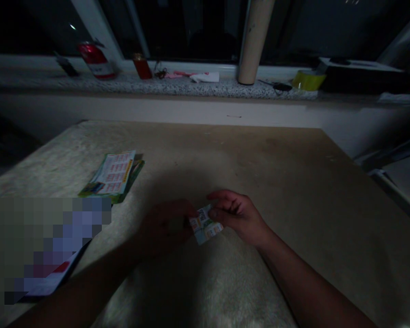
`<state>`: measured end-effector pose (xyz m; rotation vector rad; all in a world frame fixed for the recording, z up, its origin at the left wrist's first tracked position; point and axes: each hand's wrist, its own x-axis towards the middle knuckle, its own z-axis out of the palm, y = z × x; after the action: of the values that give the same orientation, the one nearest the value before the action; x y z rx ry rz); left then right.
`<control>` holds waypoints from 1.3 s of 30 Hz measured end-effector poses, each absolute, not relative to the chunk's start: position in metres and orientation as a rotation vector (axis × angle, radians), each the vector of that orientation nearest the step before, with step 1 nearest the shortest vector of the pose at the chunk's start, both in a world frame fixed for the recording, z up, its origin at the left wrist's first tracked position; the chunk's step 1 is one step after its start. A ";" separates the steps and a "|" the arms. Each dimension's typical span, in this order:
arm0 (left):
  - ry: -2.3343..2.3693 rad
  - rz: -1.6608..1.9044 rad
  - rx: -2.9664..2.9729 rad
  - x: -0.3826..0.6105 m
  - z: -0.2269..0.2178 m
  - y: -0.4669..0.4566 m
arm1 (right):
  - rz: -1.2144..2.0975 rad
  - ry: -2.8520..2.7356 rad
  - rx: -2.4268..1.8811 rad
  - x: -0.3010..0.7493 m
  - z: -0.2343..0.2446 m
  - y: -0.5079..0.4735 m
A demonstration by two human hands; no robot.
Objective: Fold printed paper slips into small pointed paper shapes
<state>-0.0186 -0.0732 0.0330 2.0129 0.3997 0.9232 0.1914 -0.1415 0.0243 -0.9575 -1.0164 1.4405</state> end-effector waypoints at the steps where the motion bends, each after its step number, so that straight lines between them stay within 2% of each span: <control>1: 0.349 0.928 2.089 -0.019 0.035 -0.073 | 1.427 -1.013 -0.952 0.191 0.023 -0.141; 5: 0.355 1.016 2.173 -0.020 0.037 -0.071 | 1.317 -1.070 -0.937 0.191 0.022 -0.143; 11: 0.547 1.151 2.096 -0.023 0.038 -0.070 | 0.867 -1.446 -0.988 0.191 0.029 -0.152; 17: 0.418 1.152 2.086 -0.023 0.034 -0.068 | 0.555 -1.527 -0.979 0.187 0.035 -0.150; 23: 0.306 1.128 2.088 -0.023 0.036 -0.068 | 0.493 -1.539 -0.986 0.188 0.038 -0.150; 39: 0.797 1.048 1.683 -0.016 0.042 -0.079 | 0.637 -1.238 -1.198 0.176 0.034 -0.153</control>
<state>-0.0161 -0.0792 0.0415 1.6826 0.7969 1.0478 0.1763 -0.1526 0.0337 -1.1981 -1.2381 0.6366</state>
